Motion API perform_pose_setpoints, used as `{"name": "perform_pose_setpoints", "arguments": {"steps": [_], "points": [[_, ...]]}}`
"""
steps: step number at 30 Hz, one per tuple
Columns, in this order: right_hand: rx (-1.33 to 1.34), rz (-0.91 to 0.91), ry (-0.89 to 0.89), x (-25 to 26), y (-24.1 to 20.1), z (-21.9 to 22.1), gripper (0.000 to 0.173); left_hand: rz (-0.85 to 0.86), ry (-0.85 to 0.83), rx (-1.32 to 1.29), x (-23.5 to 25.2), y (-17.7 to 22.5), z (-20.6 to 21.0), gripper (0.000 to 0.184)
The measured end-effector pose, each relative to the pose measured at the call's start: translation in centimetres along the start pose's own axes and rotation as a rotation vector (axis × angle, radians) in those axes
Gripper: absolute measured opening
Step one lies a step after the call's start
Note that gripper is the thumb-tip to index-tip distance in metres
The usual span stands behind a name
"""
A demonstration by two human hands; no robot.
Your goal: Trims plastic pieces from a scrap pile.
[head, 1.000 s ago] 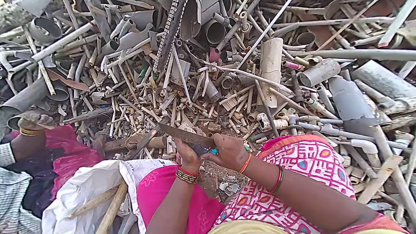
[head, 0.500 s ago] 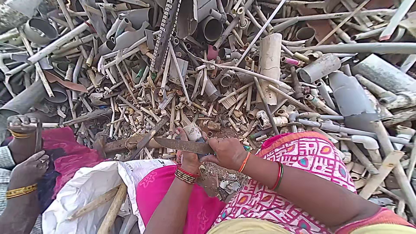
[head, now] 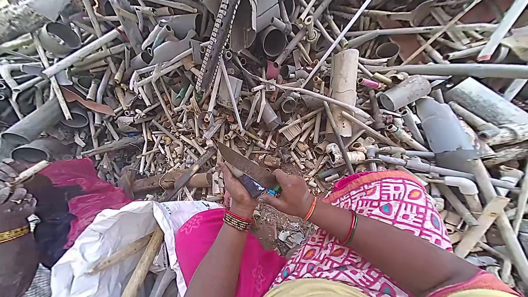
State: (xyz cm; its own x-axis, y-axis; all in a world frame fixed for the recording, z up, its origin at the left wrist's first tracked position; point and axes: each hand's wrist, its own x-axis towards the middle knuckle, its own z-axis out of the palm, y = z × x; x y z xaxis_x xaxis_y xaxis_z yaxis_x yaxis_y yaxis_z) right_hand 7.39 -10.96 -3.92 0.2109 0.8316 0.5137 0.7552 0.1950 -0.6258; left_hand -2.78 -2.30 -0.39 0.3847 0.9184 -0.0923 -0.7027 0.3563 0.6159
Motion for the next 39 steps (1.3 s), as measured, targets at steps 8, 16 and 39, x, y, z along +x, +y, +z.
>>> {"name": "perform_pose_setpoints", "arguments": {"steps": [8,16,39], "points": [[-0.150,-0.087,0.019,0.2,-0.2,-0.8,0.070,-0.113,-0.062,0.031,-0.1,-0.1,-0.9,0.081],[-0.202,-0.288,-0.079,1.1,1.2,-1.5,0.061,-0.260,0.002,0.095,-0.5,-0.4,-1.2,0.081],[0.740,0.440,-0.445,0.4,0.5,0.0,0.035,0.686,0.241,0.758,1.0,-2.1,-2.5,0.054]]}}
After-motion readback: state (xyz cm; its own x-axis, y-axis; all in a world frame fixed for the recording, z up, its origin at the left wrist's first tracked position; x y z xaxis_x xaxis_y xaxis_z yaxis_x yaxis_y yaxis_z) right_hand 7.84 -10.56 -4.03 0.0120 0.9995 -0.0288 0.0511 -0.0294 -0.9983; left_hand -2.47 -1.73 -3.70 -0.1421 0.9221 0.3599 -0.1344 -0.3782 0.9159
